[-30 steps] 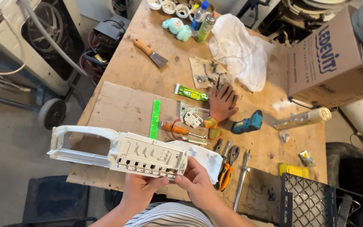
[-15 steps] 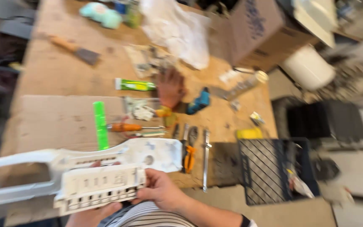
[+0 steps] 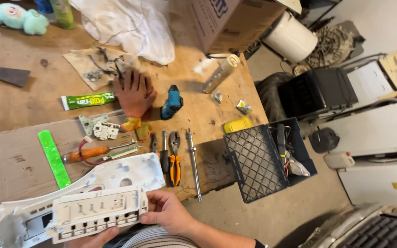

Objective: The person uses a screwdriver to remove screws from a white plastic housing containing a circuit board. They then detach the circuit board from the housing and separate the components, placing the housing on the workbench and holding the board.

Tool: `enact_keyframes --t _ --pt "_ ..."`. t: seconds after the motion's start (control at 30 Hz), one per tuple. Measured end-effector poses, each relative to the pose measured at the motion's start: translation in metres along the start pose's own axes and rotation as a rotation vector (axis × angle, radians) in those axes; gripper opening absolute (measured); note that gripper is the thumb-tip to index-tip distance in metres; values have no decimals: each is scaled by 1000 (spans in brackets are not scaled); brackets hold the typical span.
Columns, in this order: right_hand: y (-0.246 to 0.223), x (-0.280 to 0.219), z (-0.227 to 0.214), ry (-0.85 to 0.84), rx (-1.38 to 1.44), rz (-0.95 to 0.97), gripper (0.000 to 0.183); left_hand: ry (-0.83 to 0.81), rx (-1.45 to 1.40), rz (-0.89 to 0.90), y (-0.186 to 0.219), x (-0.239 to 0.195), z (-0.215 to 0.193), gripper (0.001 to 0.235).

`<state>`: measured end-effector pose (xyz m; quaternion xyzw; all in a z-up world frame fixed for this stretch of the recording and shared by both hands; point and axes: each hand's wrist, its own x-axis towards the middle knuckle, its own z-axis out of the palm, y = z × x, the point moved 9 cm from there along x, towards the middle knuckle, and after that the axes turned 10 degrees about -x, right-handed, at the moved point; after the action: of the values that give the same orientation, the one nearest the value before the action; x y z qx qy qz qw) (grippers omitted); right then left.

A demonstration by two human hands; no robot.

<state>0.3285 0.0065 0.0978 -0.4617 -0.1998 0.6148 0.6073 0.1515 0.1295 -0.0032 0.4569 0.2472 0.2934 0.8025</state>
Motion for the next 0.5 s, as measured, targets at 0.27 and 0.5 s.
enact_keyframes --t 0.27,0.5 --pt "-11 -32 -131 492 -870 62 40 377 -250 397 148 -50 -76 99" --pt "1 -54 -217 723 -993 9 35 473 237 400 130 -75 -124 99"
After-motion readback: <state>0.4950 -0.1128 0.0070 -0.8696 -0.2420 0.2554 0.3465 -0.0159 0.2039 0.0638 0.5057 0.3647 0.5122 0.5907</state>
